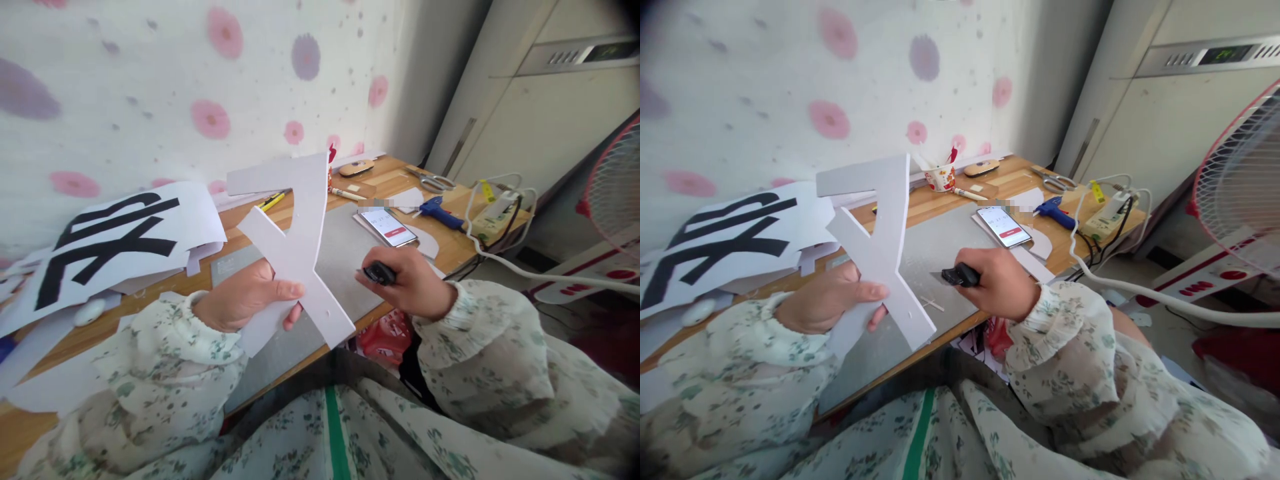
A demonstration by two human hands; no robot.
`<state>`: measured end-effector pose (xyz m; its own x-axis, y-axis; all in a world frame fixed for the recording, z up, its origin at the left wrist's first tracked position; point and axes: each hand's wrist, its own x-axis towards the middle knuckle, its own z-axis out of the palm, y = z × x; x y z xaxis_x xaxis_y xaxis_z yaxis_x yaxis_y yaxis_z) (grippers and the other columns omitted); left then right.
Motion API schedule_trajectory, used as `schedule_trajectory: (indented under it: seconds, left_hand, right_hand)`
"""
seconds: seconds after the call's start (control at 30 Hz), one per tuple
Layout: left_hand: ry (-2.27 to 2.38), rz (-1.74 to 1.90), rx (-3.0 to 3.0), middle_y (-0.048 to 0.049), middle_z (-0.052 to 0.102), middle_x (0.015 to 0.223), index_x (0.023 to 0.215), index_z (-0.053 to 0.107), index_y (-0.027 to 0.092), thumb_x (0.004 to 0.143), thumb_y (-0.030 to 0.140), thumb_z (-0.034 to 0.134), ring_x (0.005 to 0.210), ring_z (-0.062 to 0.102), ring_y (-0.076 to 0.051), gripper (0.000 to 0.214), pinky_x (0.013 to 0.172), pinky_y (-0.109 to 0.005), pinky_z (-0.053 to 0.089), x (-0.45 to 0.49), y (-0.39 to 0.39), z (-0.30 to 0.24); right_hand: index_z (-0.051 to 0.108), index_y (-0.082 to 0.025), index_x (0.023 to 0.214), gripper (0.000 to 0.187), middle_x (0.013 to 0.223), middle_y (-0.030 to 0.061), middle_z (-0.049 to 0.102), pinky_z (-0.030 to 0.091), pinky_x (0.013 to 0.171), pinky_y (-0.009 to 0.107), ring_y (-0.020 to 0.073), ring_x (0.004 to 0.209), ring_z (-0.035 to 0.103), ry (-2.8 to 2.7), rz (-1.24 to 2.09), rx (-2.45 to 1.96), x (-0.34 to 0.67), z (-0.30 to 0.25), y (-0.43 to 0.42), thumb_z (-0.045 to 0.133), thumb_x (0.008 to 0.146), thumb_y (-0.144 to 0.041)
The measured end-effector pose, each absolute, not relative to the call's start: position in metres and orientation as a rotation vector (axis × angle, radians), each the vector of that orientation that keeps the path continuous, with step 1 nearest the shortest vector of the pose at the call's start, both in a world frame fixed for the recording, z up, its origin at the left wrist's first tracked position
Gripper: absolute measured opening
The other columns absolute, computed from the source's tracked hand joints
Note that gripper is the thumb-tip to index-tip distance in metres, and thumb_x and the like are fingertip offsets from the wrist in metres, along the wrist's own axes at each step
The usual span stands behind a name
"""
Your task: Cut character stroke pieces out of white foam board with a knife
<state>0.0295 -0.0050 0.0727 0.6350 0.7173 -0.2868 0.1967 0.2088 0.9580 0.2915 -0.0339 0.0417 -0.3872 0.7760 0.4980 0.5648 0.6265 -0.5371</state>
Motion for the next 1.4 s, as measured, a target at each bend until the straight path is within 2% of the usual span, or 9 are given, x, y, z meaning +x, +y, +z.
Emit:
schedule_trajectory:
  seconds: [0.2, 0.37, 0.53, 0.77, 0.87, 0.93, 1.03, 1.2, 1.4]
  left_hand:
    - [0.943, 0.454, 1.436, -0.0012, 0.064, 0.059, 0.073, 0.064, 0.015, 0.079, 0.037, 0.069, 0.052, 0.057, -0.012, 0.024, 0.052, -0.022, 0.046, 0.035, -0.007, 0.067]
    - [0.929, 0.468, 1.478, -0.0013, 0.067, 0.071, 0.087, 0.064, 0.014, 0.081, 0.042, 0.065, 0.061, 0.061, -0.013, 0.028, 0.06, -0.025, 0.048, 0.038, -0.008, 0.065]
    - [0.931, 0.469, 1.686, -0.0037, 0.07, 0.084, 0.088, 0.063, 0.015, 0.084, 0.041, 0.06, 0.072, 0.065, -0.016, 0.026, 0.072, -0.028, 0.049, 0.031, -0.014, 0.075]
    - [1.137, 0.559, 1.805, -0.0033, 0.068, 0.082, 0.085, 0.056, 0.017, 0.09, 0.042, 0.048, 0.068, 0.064, -0.017, 0.027, 0.068, -0.028, 0.048, 0.02, -0.052, 0.077]
    - [1.226, 0.503, 1.843, -0.0022, 0.067, 0.077, 0.082, 0.054, 0.019, 0.09, 0.039, 0.045, 0.07, 0.065, -0.018, 0.023, 0.068, -0.028, 0.047, 0.017, -0.072, 0.077]
    - [1.253, 0.458, 1.862, -0.0015, 0.067, 0.076, 0.08, 0.052, 0.02, 0.09, 0.038, 0.044, 0.071, 0.065, -0.018, 0.021, 0.069, -0.028, 0.047, 0.017, -0.084, 0.078]
    - [1.301, 0.435, 1.875, -0.0012, 0.066, 0.076, 0.075, 0.048, 0.021, 0.089, 0.038, 0.042, 0.072, 0.065, -0.018, 0.022, 0.071, -0.028, 0.046, 0.017, -0.099, 0.079]
    - [1.294, 0.415, 1.804, -0.0014, 0.064, 0.077, 0.08, 0.049, 0.021, 0.087, 0.038, 0.041, 0.071, 0.063, -0.019, 0.02, 0.071, -0.03, 0.047, 0.016, -0.113, 0.077]
    - [1.275, 0.358, 1.701, -0.0032, 0.067, 0.082, 0.084, 0.049, 0.02, 0.086, 0.035, 0.046, 0.069, 0.064, -0.018, 0.015, 0.065, -0.03, 0.048, 0.013, -0.116, 0.068]
  right_hand:
    - [0.059, -0.017, 0.08, 0.031, 0.067, -0.0016, 0.054, 0.036, 0.058, 0.023, 0.0124, 0.062, 0.047, -2.066, 0.914, -1.036, 0.265, 0.035, -0.042, 0.063, 0.083, -0.048]
    - [0.042, -0.02, 0.061, 0.039, 0.059, -0.0051, 0.038, 0.027, 0.052, 0.023, 0.0107, 0.057, 0.035, -2.008, 0.869, -1.215, 0.255, 0.023, -0.038, 0.055, 0.086, -0.047]
    - [0.043, -0.02, 0.064, 0.038, 0.06, -0.0047, 0.039, 0.031, 0.055, 0.024, 0.0121, 0.06, 0.038, -1.968, 0.806, -1.175, 0.259, 0.02, -0.032, 0.055, 0.084, -0.049]
    - [0.063, -0.019, 0.086, 0.01, 0.079, 0.0041, 0.064, 0.044, 0.069, 0.029, 0.0167, 0.074, 0.058, -1.787, 0.449, -0.939, 0.249, 0.04, -0.051, 0.057, 0.087, -0.027]
    - [0.065, -0.019, 0.086, 0.013, 0.073, 0.0033, 0.065, 0.045, 0.059, 0.027, 0.0141, 0.062, 0.057, -1.756, 0.816, -0.772, 0.236, 0.056, -0.064, 0.06, 0.087, -0.031]
    - [0.065, -0.019, 0.085, 0.018, 0.087, 0.0054, 0.069, 0.045, 0.053, 0.026, 0.0113, 0.054, 0.055, -1.659, 1.181, -0.636, 0.231, 0.063, -0.064, 0.065, 0.083, -0.036]
    - [0.066, -0.02, 0.092, 0.021, 0.106, 0.0056, 0.068, 0.046, 0.053, 0.026, 0.0093, 0.055, 0.056, -1.201, 1.123, -0.596, 0.233, 0.066, -0.053, 0.07, 0.078, -0.035]
    - [0.065, -0.019, 0.106, 0.029, 0.061, -0.003, 0.059, 0.042, 0.052, 0.025, 0.0119, 0.054, 0.053, -1.096, 0.911, -0.728, 0.246, 0.069, -0.043, 0.065, 0.082, -0.037]
    - [0.06, -0.019, 0.103, 0.044, 0.075, -0.0036, 0.062, 0.036, 0.043, 0.024, 0.0075, 0.044, 0.047, -1.216, 1.164, -0.857, 0.237, 0.073, -0.046, 0.078, 0.065, -0.032]
